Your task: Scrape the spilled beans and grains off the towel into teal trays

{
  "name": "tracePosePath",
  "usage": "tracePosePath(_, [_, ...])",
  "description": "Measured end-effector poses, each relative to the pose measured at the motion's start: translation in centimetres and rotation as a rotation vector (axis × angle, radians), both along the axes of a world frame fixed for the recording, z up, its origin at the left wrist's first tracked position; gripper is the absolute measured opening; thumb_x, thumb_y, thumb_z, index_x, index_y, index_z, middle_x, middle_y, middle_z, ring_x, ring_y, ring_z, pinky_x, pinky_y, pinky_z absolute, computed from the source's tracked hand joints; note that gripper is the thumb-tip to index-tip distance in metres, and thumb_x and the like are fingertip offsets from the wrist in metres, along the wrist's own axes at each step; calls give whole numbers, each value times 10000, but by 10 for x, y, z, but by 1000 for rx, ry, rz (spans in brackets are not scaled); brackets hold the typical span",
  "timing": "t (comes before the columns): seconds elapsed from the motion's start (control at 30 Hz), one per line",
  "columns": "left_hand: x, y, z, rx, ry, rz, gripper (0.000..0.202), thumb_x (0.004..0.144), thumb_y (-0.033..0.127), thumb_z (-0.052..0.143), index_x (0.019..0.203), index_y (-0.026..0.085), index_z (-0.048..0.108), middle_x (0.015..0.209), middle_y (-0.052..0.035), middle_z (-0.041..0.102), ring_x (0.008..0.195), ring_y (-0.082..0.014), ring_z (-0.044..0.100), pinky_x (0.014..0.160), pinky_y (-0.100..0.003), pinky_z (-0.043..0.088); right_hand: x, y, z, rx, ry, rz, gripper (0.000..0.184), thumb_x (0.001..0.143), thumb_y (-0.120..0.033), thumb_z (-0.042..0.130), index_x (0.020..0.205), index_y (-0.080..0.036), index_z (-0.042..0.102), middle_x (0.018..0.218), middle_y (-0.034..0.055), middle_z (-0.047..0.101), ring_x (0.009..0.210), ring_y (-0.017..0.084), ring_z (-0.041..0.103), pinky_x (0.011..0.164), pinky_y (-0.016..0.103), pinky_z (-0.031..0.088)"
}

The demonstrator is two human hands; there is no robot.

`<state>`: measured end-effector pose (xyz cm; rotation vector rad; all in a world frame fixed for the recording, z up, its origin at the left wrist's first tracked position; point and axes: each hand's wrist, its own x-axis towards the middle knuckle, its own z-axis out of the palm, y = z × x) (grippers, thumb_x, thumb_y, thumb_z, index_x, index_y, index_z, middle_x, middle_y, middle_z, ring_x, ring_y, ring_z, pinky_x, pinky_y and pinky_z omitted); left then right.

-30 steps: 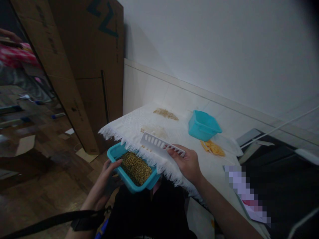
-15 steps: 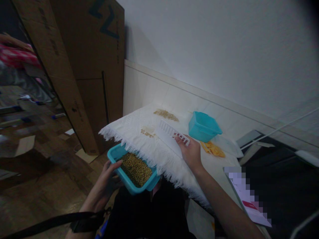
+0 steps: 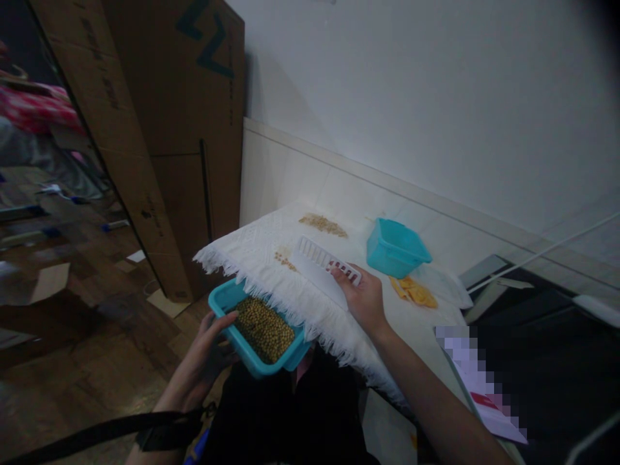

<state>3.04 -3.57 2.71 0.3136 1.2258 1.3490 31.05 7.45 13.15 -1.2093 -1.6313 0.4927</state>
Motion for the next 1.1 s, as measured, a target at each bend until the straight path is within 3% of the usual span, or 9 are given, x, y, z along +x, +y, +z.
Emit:
tracePosePath(0.2, [0,1,-1,-2,-13,12,851,688,535,1048,1379,303,609,1053,-53,759,781,-263,778,655,-380,625,-2,-5,0,-8,7,33,573,930,-741,782,995,-189,921,876,98,894,720,270,783,667,338,597])
tracePosePath(0.6, [-5,1,-1,-11,11,7,677,847,468,959,1416,307,630,1077,-62,759,784,-265,802,672,-388,662,-4,-13,0,-38,41,69,505,905,-685,814,968,-194,919,850,85,885,736,270,791,664,326,604])
tracePosePath(0.83, [-6,2,-7,-10,29,17,677,859,473,938,1446,332,631,1142,-75,768,819,-265,801,670,-375,651,-8,-13,-1,-43,42,74,511,896,-685,815,951,-188,921,801,82,867,682,248,747,618,309,570])
tracePosePath(1.1, [-8,1,0,-5,18,43,749,808,482,1002,1433,332,617,1062,-40,746,758,-239,784,654,-354,621,-8,-23,-4,-32,33,47,460,927,-629,811,981,-191,939,815,80,873,648,234,724,589,302,552])
